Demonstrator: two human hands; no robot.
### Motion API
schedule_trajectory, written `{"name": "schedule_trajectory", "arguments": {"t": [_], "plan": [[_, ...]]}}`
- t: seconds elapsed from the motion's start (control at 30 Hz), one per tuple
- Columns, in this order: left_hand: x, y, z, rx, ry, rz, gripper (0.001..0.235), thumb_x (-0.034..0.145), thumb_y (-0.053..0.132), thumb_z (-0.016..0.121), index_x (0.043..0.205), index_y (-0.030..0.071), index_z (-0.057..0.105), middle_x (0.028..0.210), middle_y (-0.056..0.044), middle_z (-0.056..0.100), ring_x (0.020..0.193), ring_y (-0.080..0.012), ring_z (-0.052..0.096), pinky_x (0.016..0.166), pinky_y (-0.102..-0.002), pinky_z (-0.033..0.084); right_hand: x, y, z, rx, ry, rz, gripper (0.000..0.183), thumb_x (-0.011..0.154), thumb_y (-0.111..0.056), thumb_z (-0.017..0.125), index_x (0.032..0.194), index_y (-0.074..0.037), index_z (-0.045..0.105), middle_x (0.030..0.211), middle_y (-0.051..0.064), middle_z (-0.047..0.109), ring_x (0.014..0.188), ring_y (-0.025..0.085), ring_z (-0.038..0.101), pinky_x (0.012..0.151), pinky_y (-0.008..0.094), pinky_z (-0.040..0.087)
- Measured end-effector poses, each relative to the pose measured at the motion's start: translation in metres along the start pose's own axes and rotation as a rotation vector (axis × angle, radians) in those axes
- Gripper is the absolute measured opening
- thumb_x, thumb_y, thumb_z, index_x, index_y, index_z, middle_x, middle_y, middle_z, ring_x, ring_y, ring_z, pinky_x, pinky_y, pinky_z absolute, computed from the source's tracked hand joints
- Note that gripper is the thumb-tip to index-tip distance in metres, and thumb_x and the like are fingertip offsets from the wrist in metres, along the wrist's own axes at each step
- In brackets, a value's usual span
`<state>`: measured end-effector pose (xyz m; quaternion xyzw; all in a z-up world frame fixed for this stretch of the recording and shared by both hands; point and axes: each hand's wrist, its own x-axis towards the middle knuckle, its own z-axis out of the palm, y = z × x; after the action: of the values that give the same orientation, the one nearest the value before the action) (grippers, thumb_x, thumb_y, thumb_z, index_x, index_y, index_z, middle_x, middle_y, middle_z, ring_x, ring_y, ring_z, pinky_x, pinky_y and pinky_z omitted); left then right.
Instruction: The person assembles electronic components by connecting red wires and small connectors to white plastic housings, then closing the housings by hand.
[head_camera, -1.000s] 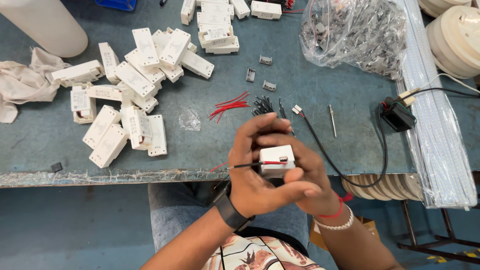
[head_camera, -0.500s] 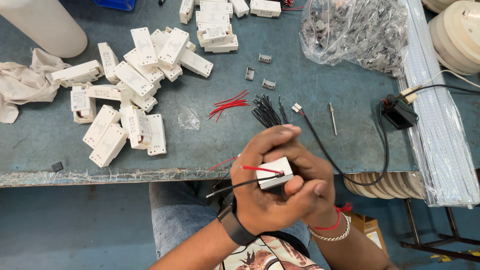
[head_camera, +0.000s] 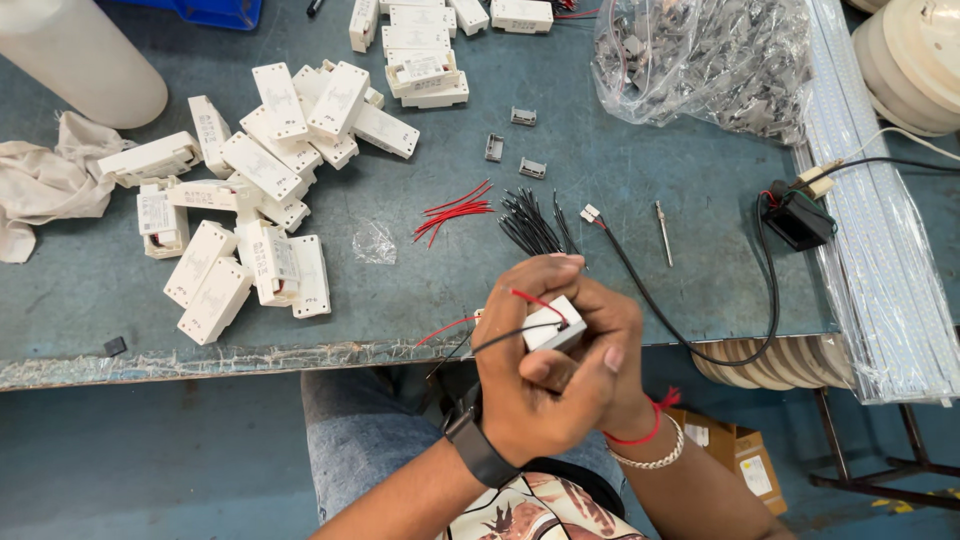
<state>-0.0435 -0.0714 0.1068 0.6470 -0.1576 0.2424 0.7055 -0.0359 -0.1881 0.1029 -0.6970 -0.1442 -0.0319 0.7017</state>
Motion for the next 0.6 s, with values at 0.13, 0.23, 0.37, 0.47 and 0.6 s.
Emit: {"name": "schedule_trajectory", "arguments": {"t": [0.13, 0.23, 0.37, 0.47, 0.6], "plan": [[0.003, -0.006, 0.001, -0.010, -0.028, -0.080, 0.053, 0.085, 0.023, 0.079, 0.129, 0.000, 0.060, 0.124, -0.016, 0.069, 0.113, -0.0284, 0.073, 0.100, -0.035, 0.058, 0.000, 0.012, 0.001, 0.089, 0.072, 0.040, 0.061, 0.084, -0.053, 0.087, 0.106, 0.001, 0.068, 0.089, -0.003, 0.065, 0.079, 0.004, 0.055, 0.066, 0.020, 0.043], [0.002, -0.011, 0.001, 0.049, -0.036, 0.010, 0.054, 0.084, 0.024, 0.080, 0.129, 0.002, 0.060, 0.125, -0.016, 0.069, 0.115, -0.0288, 0.072, 0.102, -0.035, 0.058, -0.003, 0.020, 0.002, 0.191, 0.074, 0.026, 0.061, 0.087, -0.051, 0.087, 0.109, 0.003, 0.069, 0.087, -0.001, 0.066, 0.078, 0.005, 0.058, 0.069, 0.022, 0.044], [0.002, -0.013, 0.002, -0.041, -0.022, 0.008, 0.058, 0.087, 0.029, 0.082, 0.132, 0.002, 0.057, 0.128, -0.015, 0.068, 0.114, -0.0264, 0.069, 0.102, -0.034, 0.056, 0.000, 0.021, -0.002, 0.247, -0.007, -0.009, 0.069, 0.089, -0.050, 0.084, 0.130, 0.002, 0.064, 0.105, 0.001, 0.069, 0.095, 0.008, 0.063, 0.080, 0.023, 0.052], [0.006, -0.013, -0.007, -0.114, -0.041, -0.104, 0.069, 0.086, 0.040, 0.082, 0.136, 0.000, 0.055, 0.127, -0.015, 0.067, 0.112, -0.0244, 0.071, 0.099, -0.035, 0.058, 0.000, 0.013, -0.011, 0.206, -0.118, 0.074, 0.067, 0.096, -0.053, 0.070, 0.134, 0.002, 0.063, 0.117, 0.004, 0.073, 0.107, 0.012, 0.069, 0.095, 0.029, 0.057], [0.012, -0.026, -0.014, -0.172, 0.016, -0.189, 0.075, 0.094, 0.049, 0.072, 0.144, -0.001, 0.051, 0.136, -0.016, 0.065, 0.122, -0.0238, 0.063, 0.112, -0.039, 0.049, 0.000, 0.028, -0.003, 0.227, -0.225, 0.139, 0.067, 0.100, -0.035, 0.071, 0.151, -0.005, 0.039, 0.127, 0.002, 0.062, 0.116, 0.012, 0.060, 0.100, 0.030, 0.050]]}}
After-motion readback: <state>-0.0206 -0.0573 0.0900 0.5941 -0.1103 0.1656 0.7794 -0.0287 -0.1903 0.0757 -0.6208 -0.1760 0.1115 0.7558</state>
